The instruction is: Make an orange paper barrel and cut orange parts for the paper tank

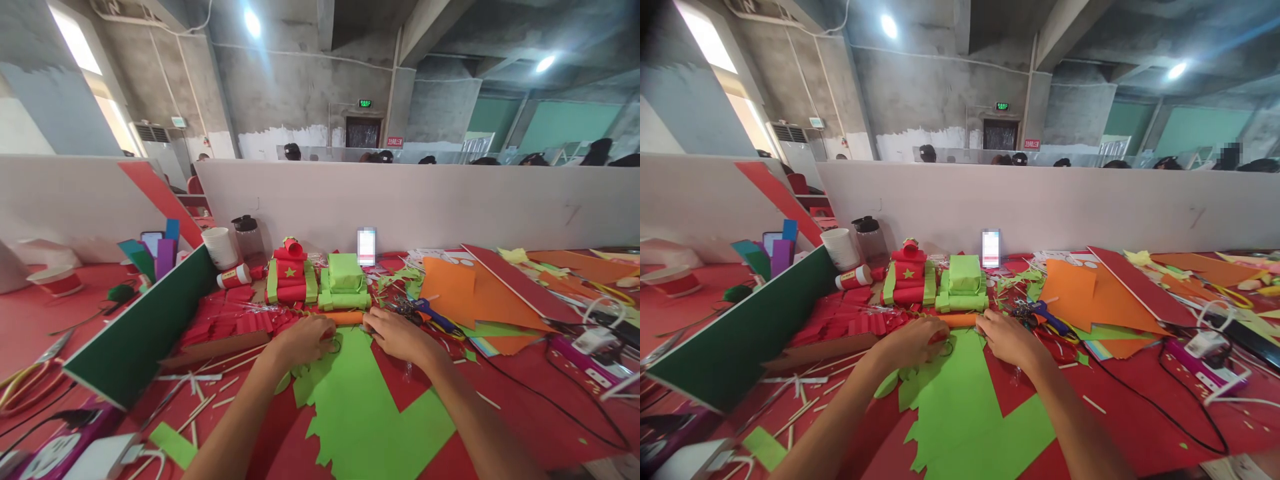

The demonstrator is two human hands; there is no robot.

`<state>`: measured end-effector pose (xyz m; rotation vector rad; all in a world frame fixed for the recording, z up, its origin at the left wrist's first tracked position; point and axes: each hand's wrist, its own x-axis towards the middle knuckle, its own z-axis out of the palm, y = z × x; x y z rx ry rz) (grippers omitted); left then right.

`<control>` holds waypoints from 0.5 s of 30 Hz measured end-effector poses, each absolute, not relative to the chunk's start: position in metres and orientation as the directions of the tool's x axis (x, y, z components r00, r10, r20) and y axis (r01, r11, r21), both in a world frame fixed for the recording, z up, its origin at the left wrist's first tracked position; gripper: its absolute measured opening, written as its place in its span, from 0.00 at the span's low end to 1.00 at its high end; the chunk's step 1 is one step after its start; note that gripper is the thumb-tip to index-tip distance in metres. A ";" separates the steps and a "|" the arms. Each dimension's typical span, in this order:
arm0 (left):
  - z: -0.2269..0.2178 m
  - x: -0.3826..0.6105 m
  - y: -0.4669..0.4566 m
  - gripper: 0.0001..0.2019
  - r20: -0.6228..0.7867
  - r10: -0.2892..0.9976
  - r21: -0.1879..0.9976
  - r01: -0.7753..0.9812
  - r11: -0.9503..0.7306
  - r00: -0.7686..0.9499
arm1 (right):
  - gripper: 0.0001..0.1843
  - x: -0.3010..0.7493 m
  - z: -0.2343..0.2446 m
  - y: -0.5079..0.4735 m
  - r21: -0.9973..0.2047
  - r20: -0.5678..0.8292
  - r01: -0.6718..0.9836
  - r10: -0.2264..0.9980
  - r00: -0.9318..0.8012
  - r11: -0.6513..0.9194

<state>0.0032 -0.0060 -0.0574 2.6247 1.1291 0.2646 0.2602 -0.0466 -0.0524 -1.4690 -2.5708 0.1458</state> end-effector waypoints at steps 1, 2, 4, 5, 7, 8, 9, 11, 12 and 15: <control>-0.058 0.004 -0.006 0.13 0.035 0.731 0.331 0.683 -0.652 0.681 | 0.13 0.259 -0.052 -0.047 -0.154 0.095 0.844 0.858 -0.505 0.514; -0.059 0.006 -0.006 0.15 0.017 0.730 0.347 0.681 -0.645 0.683 | 0.13 0.258 -0.051 -0.047 -0.139 0.089 0.843 0.854 -0.512 0.520; -0.062 0.009 -0.005 0.17 0.007 0.728 0.381 0.671 -0.636 0.686 | 0.13 0.257 -0.050 -0.048 -0.127 0.086 0.838 0.847 -0.524 0.531; -0.065 0.010 -0.005 0.16 0.007 0.728 0.401 0.665 -0.630 0.685 | 0.12 0.256 -0.050 -0.048 -0.130 0.088 0.835 0.845 -0.528 0.535; -0.070 0.011 -0.004 0.14 0.014 0.732 0.453 0.649 -0.611 0.681 | 0.11 0.255 -0.050 -0.047 -0.149 0.092 0.827 0.840 -0.534 0.542; -0.072 0.012 -0.003 0.14 0.020 0.737 0.479 0.640 -0.600 0.676 | 0.10 0.255 -0.050 -0.047 -0.162 0.093 0.823 0.839 -0.537 0.544; -0.074 0.012 -0.003 0.14 0.029 0.742 0.500 0.633 -0.591 0.670 | 0.09 0.255 -0.050 -0.047 -0.175 0.093 0.820 0.838 -0.538 0.546; -0.076 0.012 -0.003 0.13 0.048 0.750 0.517 0.626 -0.584 0.660 | 0.07 0.255 -0.051 -0.046 -0.204 0.094 0.813 0.838 -0.538 0.545; -0.076 0.013 -0.003 0.13 0.055 0.752 0.518 0.625 -0.584 0.657 | 0.06 0.255 -0.050 -0.046 -0.220 0.094 0.810 0.838 -0.537 0.543; -0.077 0.014 -0.003 0.12 0.047 0.765 0.531 0.633 -0.564 0.642 | 0.05 0.255 -0.047 -0.046 -0.268 0.120 0.798 0.840 -0.529 0.540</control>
